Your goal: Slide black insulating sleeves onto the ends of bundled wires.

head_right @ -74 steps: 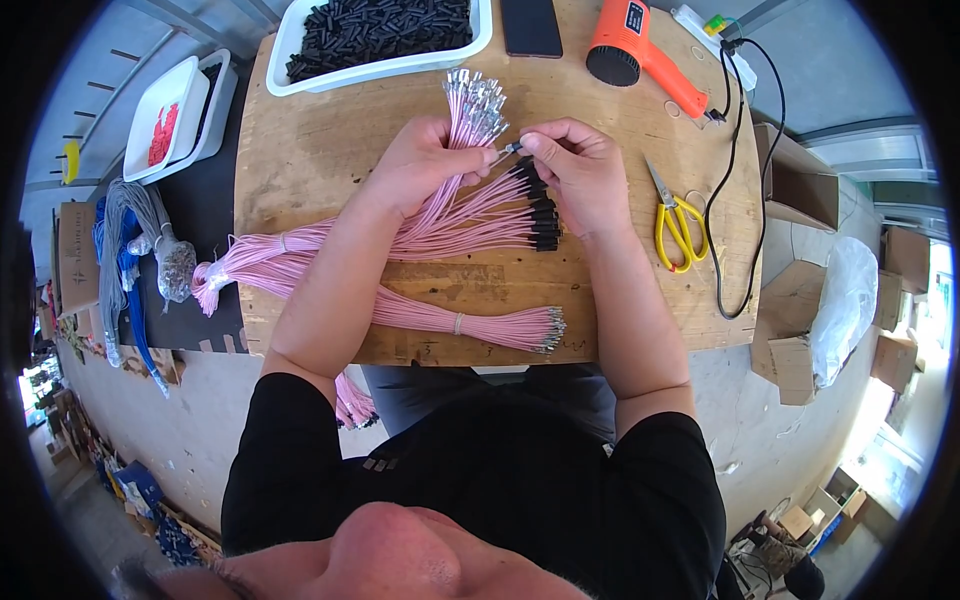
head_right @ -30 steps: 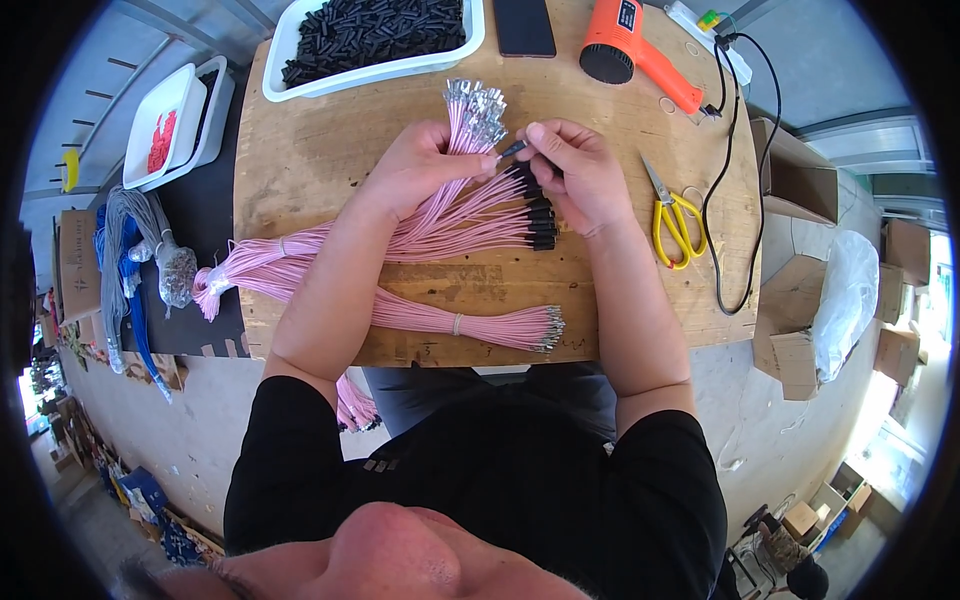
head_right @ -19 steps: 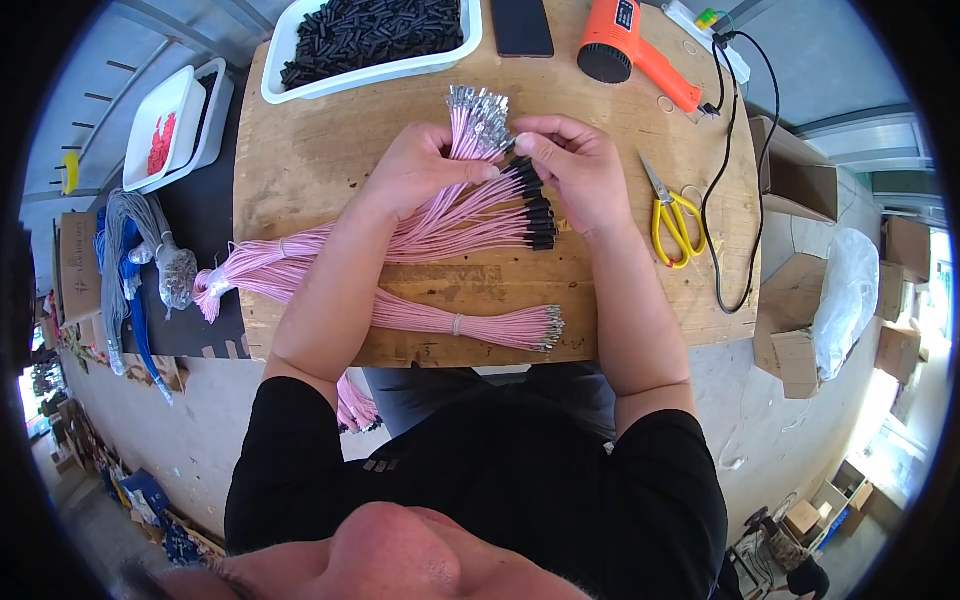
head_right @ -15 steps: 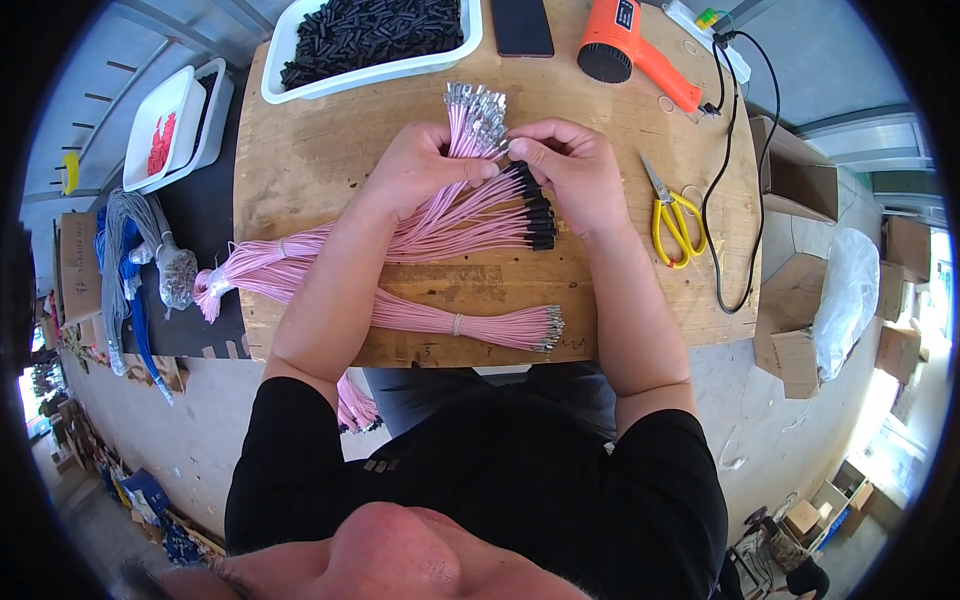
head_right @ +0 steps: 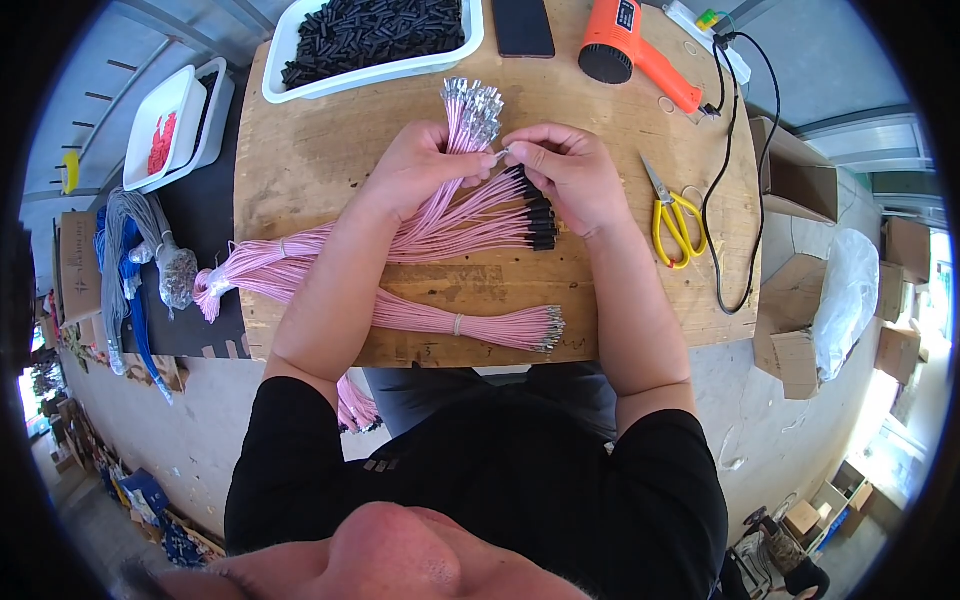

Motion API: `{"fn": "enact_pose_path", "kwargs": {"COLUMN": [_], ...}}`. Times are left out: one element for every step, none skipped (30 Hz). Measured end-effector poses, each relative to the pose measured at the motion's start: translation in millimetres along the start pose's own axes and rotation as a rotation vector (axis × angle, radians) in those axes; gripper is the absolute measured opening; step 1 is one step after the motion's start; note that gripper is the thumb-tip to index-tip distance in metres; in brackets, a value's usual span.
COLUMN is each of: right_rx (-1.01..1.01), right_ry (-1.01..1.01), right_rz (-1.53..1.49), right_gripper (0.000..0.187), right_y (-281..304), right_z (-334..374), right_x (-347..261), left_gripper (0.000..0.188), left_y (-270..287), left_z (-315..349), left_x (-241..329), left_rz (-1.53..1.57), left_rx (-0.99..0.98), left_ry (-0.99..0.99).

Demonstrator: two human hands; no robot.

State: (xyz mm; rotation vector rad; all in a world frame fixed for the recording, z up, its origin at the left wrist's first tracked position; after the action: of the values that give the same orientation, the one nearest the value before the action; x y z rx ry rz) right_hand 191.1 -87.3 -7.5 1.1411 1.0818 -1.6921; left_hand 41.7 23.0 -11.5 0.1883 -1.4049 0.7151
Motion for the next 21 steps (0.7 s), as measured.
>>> {"fn": "enact_pose_path", "kwargs": {"right_rx": [0.000,-0.041,-0.084,0.081,0.079,0.152,0.226,0.228,0.234,0.239,0.241,0.190,0.138,0.138,0.119,0.101,0.100,0.154,0.208,0.206,0.148], "right_ry": [0.001,-0.016,-0.036,-0.093,-0.095,-0.098,-0.100,-0.099,-0.080,-0.061,-0.060,-0.030,0.000,0.000,0.015,0.030,0.029,0.031,0.032,0.031,0.047], "right_rz": [0.001,-0.275,-0.551,-0.707,-0.708,-0.759,-0.810,-0.810,-0.750,-0.691,-0.691,-0.638,-0.584,-0.583,-0.512,-0.442,-0.442,-0.372,-0.302,-0.302,-0.288], "right_gripper": [0.017,0.017,0.017,0.019,0.019,0.021,0.022,0.022,0.023,0.024,0.024,0.025,0.027,0.027,0.026,0.025,0.025,0.024,0.023,0.023,0.019], "right_y": [8,17,14,18,18,24,28,30,31,33,36,36,36,37,34,31,27,22,20,21,21], "right_z": [-3,-7,-9,-7,-8,-8,-8,-9,-11,-12,-12,-13,-13,-13,-13,-13,-12,-9,-8,-8,-8], "right_x": [2,6,3,-2,-1,0,1,3,5,7,11,11,10,10,9,7,6,3,1,3,2], "left_gripper": [0.018,0.018,0.018,0.018,0.018,0.018,0.019,0.019,0.019,0.019,0.019,0.019,0.019,0.019,0.019,0.019,0.020,0.020,0.020,0.020,0.020], "left_y": [1,1,1,2,3,3,2,1,1,1,2,2,1,1,1,1,1,1,1,2,2], "left_z": [-1,-1,-2,-2,-1,-1,-1,-1,0,0,0,0,0,0,0,1,1,1,1,1,1], "left_x": [-1,-1,-1,-1,-1,-1,0,0,1,1,1,1,2,3,3,4,4,3,2,1,2], "left_rz": [0.031,0.061,0.061,0.073,0.085,0.086,0.084,0.083,0.082,0.080,0.078,0.079,0.081,0.084,0.084,0.078,0.072,0.073,0.076,0.079,0.080], "left_rx": [0.009,0.017,0.020,0.040,0.060,0.059,0.052,0.045,0.043,0.055,0.066,0.067,0.060,0.053,0.054,0.057,0.059,0.060,0.066,0.072,0.071], "left_ry": [-0.003,-0.007,-0.006,-0.001,0.004,0.005,0.000,-0.005,-0.004,0.002,0.007,0.007,0.004,0.000,0.000,0.003,0.005,0.005,0.007,0.008,0.008]}}
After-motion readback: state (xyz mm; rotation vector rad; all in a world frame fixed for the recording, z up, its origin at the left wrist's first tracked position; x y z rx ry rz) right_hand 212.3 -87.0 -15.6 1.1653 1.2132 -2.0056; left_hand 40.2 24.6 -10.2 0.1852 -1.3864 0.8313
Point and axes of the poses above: each hand's wrist, its own z-axis away from the middle knuckle, its own y-axis out of the back of the hand, x = y × z, the point moved 5 cm from there along -z, towards the middle knuckle, and after that the axes turned 10 degrees about z, right-handed, at the moved point
